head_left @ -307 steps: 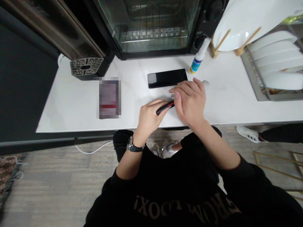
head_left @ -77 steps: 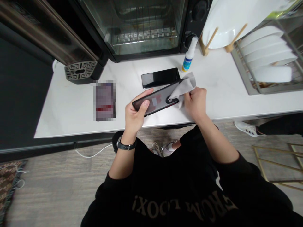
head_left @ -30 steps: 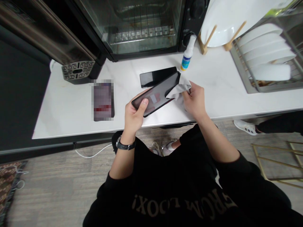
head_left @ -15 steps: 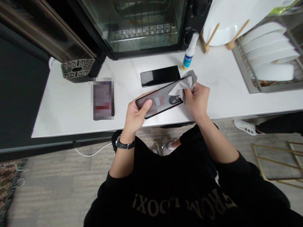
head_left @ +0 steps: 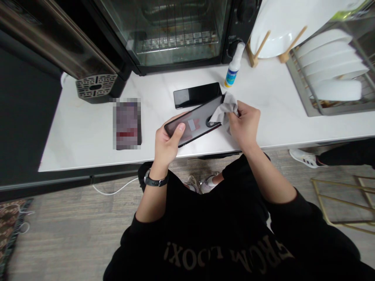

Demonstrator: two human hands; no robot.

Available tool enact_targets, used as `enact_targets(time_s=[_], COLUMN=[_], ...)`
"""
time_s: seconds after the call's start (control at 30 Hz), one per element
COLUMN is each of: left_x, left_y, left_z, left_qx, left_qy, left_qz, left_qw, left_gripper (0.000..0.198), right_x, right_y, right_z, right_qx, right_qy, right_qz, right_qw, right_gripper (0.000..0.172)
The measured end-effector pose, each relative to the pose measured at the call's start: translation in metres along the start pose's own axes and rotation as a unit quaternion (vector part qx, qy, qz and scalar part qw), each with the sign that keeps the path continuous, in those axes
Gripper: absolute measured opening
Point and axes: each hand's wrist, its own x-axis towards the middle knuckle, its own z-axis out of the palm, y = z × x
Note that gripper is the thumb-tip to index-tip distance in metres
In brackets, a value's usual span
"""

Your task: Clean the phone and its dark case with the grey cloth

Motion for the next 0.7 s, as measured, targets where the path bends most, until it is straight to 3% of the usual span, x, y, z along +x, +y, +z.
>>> enact_targets(time_s=[0.13, 0.2, 0.3, 0.37, 0.47, 0.53, 0.6, 0.7], left_x=[-0.003, -0.003, -0.002, -0.002, -0.004, -0.006, -0.007, -0.005], left_y=[0.004, 0.005, 0.005, 0.006, 0.010, 0.012, 0.012, 0.007], left_z=[0.000, 0.001, 0.002, 0.002, 0.002, 0.002, 0.001, 0.001], left_qx=[-0.027, -0.027, -0.018, -0.013, -0.008, -0.006, -0.005, -0.002], left_qy=[-0.028, -0.018, -0.004, -0.007, -0.028, -0.032, -0.024, 0.005], left_qz=[-0.035, -0.032, -0.016, -0.011, -0.025, -0.035, -0.036, -0.014], left_qw=[0.999, 0.999, 1.000, 1.000, 0.999, 0.999, 0.999, 1.000], left_gripper=[0.051, 0.051, 0.049, 0.049, 0.051, 0.052, 0.051, 0.047], right_x=[0.002, 0.003, 0.002, 0.001, 0.000, 0.000, 0.000, 0.001], right_y=[0.002, 0.003, 0.005, 0.005, 0.005, 0.005, 0.005, 0.004], right_z=[0.000, 0.001, 0.001, 0.000, 0.000, 0.000, 0.000, 0.000], right_qx=[-0.027, -0.034, -0.010, 0.009, -0.016, -0.042, -0.054, -0.034], right_qy=[0.017, -0.005, -0.055, -0.056, -0.001, 0.024, 0.017, -0.032], right_qz=[0.026, 0.002, -0.057, -0.072, -0.039, -0.017, -0.019, -0.053], right_qw=[0.999, 0.999, 0.997, 0.996, 0.999, 0.999, 0.998, 0.997], right_gripper=[0.055, 0.049, 0.013, 0.017, 0.013, 0.034, 0.044, 0.030])
